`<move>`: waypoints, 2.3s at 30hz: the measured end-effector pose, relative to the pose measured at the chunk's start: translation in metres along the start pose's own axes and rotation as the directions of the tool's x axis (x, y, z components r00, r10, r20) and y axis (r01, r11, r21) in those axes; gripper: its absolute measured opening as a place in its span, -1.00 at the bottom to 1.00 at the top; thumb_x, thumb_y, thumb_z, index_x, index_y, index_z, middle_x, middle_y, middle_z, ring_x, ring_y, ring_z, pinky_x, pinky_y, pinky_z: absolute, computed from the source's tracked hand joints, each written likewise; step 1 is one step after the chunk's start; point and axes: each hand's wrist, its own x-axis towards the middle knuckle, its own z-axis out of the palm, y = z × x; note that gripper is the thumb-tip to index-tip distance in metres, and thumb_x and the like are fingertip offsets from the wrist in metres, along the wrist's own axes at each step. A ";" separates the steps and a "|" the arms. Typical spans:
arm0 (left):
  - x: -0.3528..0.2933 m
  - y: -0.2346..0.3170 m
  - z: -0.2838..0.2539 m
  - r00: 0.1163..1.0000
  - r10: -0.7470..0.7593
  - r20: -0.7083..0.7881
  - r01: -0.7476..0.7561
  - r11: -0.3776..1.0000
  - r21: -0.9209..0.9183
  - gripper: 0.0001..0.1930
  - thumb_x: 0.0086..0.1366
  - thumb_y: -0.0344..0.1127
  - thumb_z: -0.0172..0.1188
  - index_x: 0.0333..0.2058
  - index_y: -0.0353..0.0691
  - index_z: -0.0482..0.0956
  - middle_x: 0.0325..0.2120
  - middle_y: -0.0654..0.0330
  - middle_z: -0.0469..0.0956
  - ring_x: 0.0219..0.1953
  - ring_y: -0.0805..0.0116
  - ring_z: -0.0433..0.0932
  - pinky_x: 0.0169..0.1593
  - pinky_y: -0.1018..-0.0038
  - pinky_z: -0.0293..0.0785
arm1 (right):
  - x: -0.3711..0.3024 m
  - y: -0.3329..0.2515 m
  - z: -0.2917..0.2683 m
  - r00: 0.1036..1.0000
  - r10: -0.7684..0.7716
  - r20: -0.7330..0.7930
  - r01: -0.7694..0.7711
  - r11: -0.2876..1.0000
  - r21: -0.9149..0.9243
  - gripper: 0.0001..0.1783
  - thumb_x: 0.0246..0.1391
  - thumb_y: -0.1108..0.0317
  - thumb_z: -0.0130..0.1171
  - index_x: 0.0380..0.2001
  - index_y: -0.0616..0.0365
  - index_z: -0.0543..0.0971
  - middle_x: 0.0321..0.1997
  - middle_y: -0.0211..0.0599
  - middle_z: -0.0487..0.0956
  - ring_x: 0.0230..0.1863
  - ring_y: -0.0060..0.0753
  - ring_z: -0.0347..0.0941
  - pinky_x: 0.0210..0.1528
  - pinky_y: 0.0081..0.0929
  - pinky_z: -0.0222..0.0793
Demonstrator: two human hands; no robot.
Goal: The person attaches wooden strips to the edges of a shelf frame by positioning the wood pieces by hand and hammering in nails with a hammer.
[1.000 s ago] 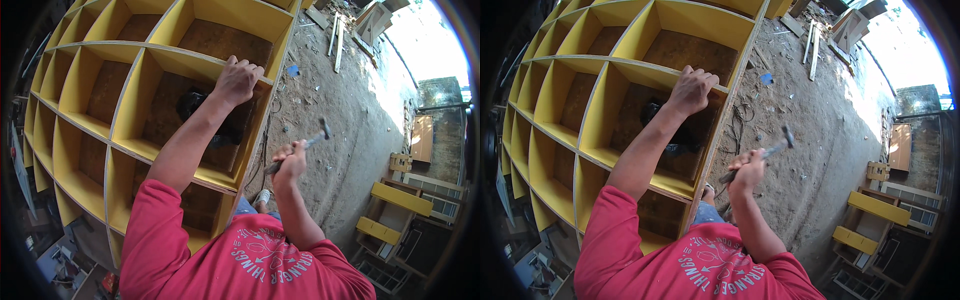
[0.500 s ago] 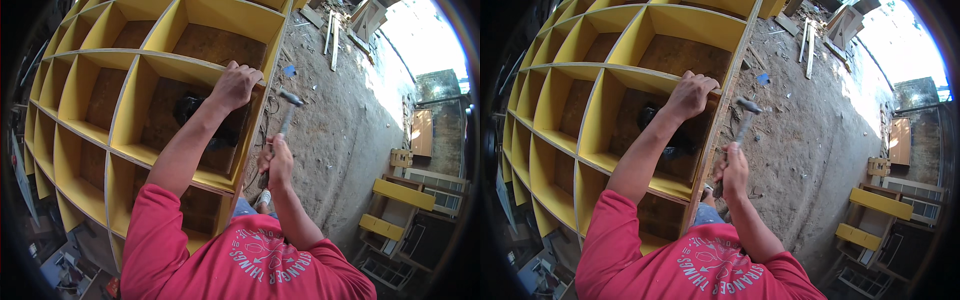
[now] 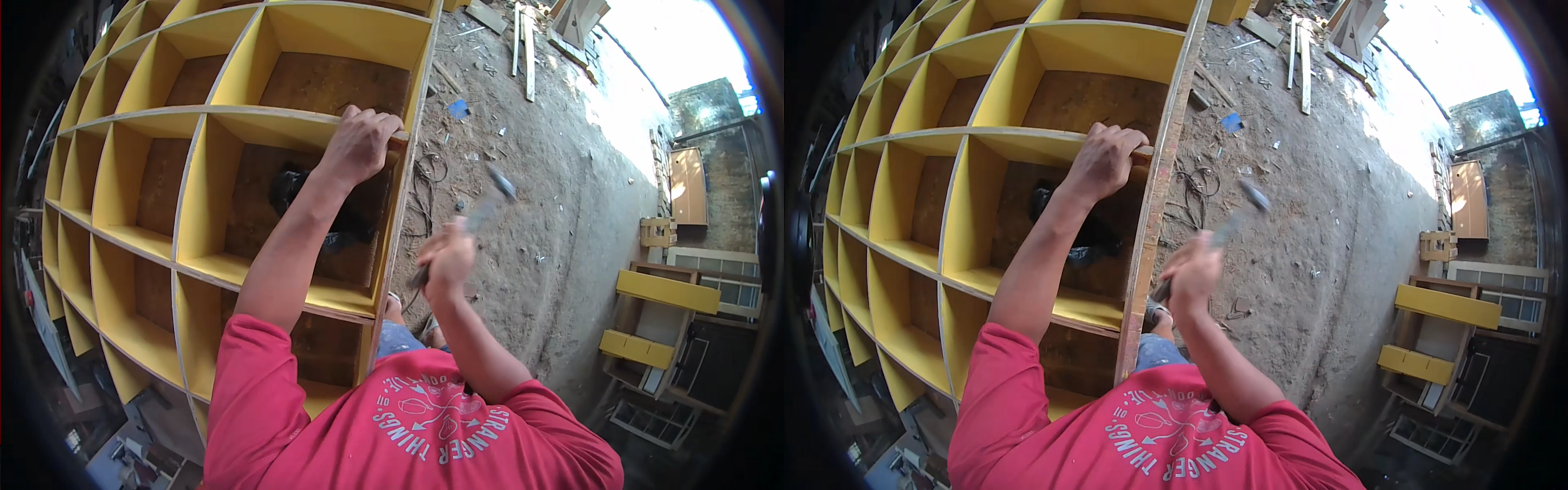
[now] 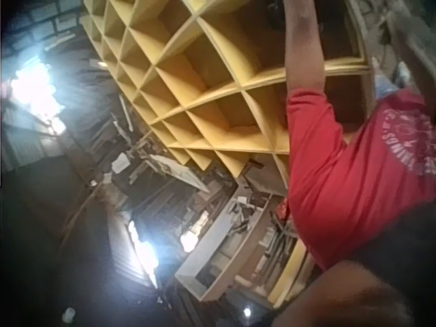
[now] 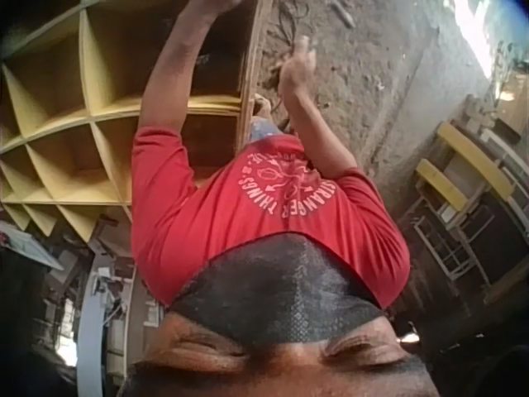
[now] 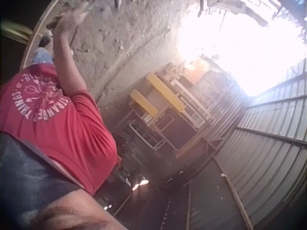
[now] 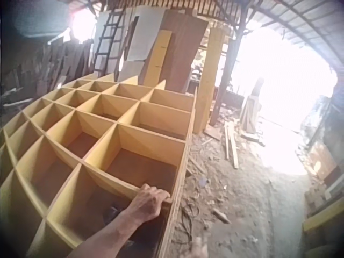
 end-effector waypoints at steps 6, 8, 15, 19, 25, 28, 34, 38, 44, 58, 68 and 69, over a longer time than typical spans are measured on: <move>-0.006 -0.001 -0.001 0.999 -0.003 -0.045 0.003 1.000 0.002 -0.73 0.15 -0.56 0.16 -0.20 -0.14 0.68 -0.32 0.16 0.71 -0.20 0.09 0.63 -0.01 0.19 0.37 | 0.003 -0.010 -0.013 0.879 0.197 0.434 -0.134 0.976 -0.174 -0.64 0.56 0.02 -0.04 -0.21 0.09 0.38 -0.60 -0.52 0.32 -0.75 -0.57 0.25 -0.73 -0.53 0.24; -0.003 0.001 -0.001 1.000 -0.010 0.001 0.010 1.000 0.014 -0.74 0.16 -0.55 0.16 -0.20 -0.13 0.68 -0.31 0.15 0.72 -0.21 0.09 0.63 -0.01 0.19 0.37 | -0.001 -0.010 0.002 0.995 0.097 0.014 -0.098 0.984 0.146 -0.66 0.59 0.06 -0.09 -0.23 0.06 0.35 -0.59 -0.55 0.32 -0.73 -0.63 0.22 -0.73 -0.56 0.24; -0.006 0.001 0.000 1.000 -0.014 -0.023 0.014 1.000 0.003 -0.74 0.17 -0.54 0.15 -0.19 -0.11 0.67 -0.32 0.16 0.72 -0.21 0.09 0.63 -0.02 0.20 0.37 | 0.000 -0.019 -0.012 0.896 0.177 0.407 -0.155 0.984 -0.087 -0.70 0.59 0.09 -0.08 -0.21 0.06 0.34 -0.59 -0.54 0.29 -0.74 -0.60 0.20 -0.72 -0.52 0.22; -0.002 -0.001 -0.001 1.000 0.006 -0.025 -0.006 1.000 -0.004 -0.74 0.17 -0.53 0.15 -0.18 -0.11 0.68 -0.32 0.15 0.72 -0.21 0.08 0.63 -0.02 0.20 0.36 | -0.010 -0.013 0.003 0.936 0.168 0.311 -0.154 0.986 -0.069 -0.67 0.58 0.05 -0.06 -0.22 0.06 0.34 -0.59 -0.54 0.30 -0.73 -0.60 0.19 -0.71 -0.51 0.22; -0.002 0.007 -0.005 1.000 -0.019 -0.017 0.019 1.000 -0.018 -0.74 0.14 -0.52 0.17 -0.19 -0.13 0.66 -0.38 0.08 0.67 -0.23 0.04 0.61 -0.01 0.18 0.37 | 0.005 -0.020 -0.014 0.940 0.103 0.324 -0.118 0.993 0.026 -0.66 0.57 0.03 -0.04 -0.17 0.08 0.37 -0.59 -0.54 0.31 -0.75 -0.64 0.19 -0.71 -0.51 0.25; 0.001 0.008 -0.004 0.999 -0.040 0.012 0.040 0.999 -0.008 -0.73 0.11 -0.53 0.18 -0.19 -0.13 0.66 -0.37 0.07 0.67 -0.22 0.02 0.61 -0.01 0.17 0.37 | -0.001 -0.002 -0.004 0.909 0.091 0.407 0.032 0.958 -0.286 -0.67 0.59 0.05 -0.06 -0.17 0.08 0.37 -0.58 -0.55 0.30 -0.74 -0.64 0.20 -0.72 -0.51 0.25; 0.001 0.010 -0.006 1.000 -0.018 0.018 0.018 1.000 0.005 -0.71 0.09 -0.56 0.16 -0.19 -0.16 0.65 -0.33 0.12 0.69 -0.19 0.03 0.61 -0.01 0.17 0.36 | 0.002 -0.010 -0.008 0.924 0.114 0.366 -0.078 0.991 -0.111 -0.72 0.57 0.12 -0.02 -0.20 0.05 0.31 -0.59 -0.57 0.31 -0.73 -0.65 0.21 -0.73 -0.57 0.24; -0.001 0.008 -0.005 0.998 -0.052 0.043 0.051 0.999 0.009 -0.70 0.08 -0.57 0.17 -0.18 -0.16 0.65 -0.28 0.13 0.71 -0.15 0.05 0.63 0.01 0.18 0.36 | 0.017 -0.013 -0.025 0.811 0.244 0.532 -0.090 0.950 -0.298 -0.68 0.54 0.07 0.04 -0.19 0.10 0.39 -0.54 -0.56 0.38 -0.64 -0.60 0.30 -0.63 -0.48 0.30; -0.005 0.004 -0.011 0.993 -0.114 -0.041 0.115 0.992 0.044 -0.65 0.11 -0.43 0.42 -0.10 -0.11 0.62 -0.21 0.15 0.69 -0.13 0.07 0.63 0.07 0.22 0.37 | 0.015 -0.096 -0.022 0.834 -0.169 0.526 0.504 0.622 -0.599 -0.60 0.54 0.00 0.00 -0.08 0.18 0.47 -0.54 -0.23 0.54 -0.56 -0.21 0.50 -0.42 -0.12 0.41; -0.012 0.007 -0.028 0.981 -0.180 -0.070 0.185 0.980 0.079 -0.57 0.17 0.11 0.49 -0.22 -0.08 0.63 -0.30 0.21 0.67 -0.17 0.16 0.56 0.06 0.24 0.28 | 0.033 -0.148 -0.014 0.777 -0.113 0.619 0.629 0.096 -0.771 -0.59 0.46 -0.01 0.13 0.02 0.13 0.59 -0.53 -0.04 0.60 -0.46 0.10 0.61 -0.34 -0.05 0.44; 0.012 0.020 -0.029 0.922 -0.388 0.003 0.377 0.898 0.227 -0.36 0.22 0.42 0.29 -0.42 -0.16 0.71 -0.38 0.08 0.69 -0.20 0.07 0.56 0.08 0.17 0.25 | 0.136 -0.150 -0.023 0.745 -0.129 0.655 0.584 0.600 -0.546 -0.51 0.44 0.05 0.24 0.17 0.24 0.60 -0.56 -0.54 0.44 -0.54 -0.75 0.30 -0.50 -0.58 0.23; 0.016 0.022 -0.028 0.900 -0.435 0.031 0.414 0.875 0.249 -0.31 0.17 0.49 0.28 -0.46 -0.15 0.72 -0.38 0.08 0.69 -0.18 0.06 0.57 0.09 0.17 0.26 | 0.146 -0.156 -0.006 0.727 -0.095 0.680 0.541 0.689 -0.482 -0.53 0.48 0.07 0.19 0.16 0.26 0.60 -0.55 -0.61 0.42 -0.58 -0.78 0.27 -0.54 -0.65 0.18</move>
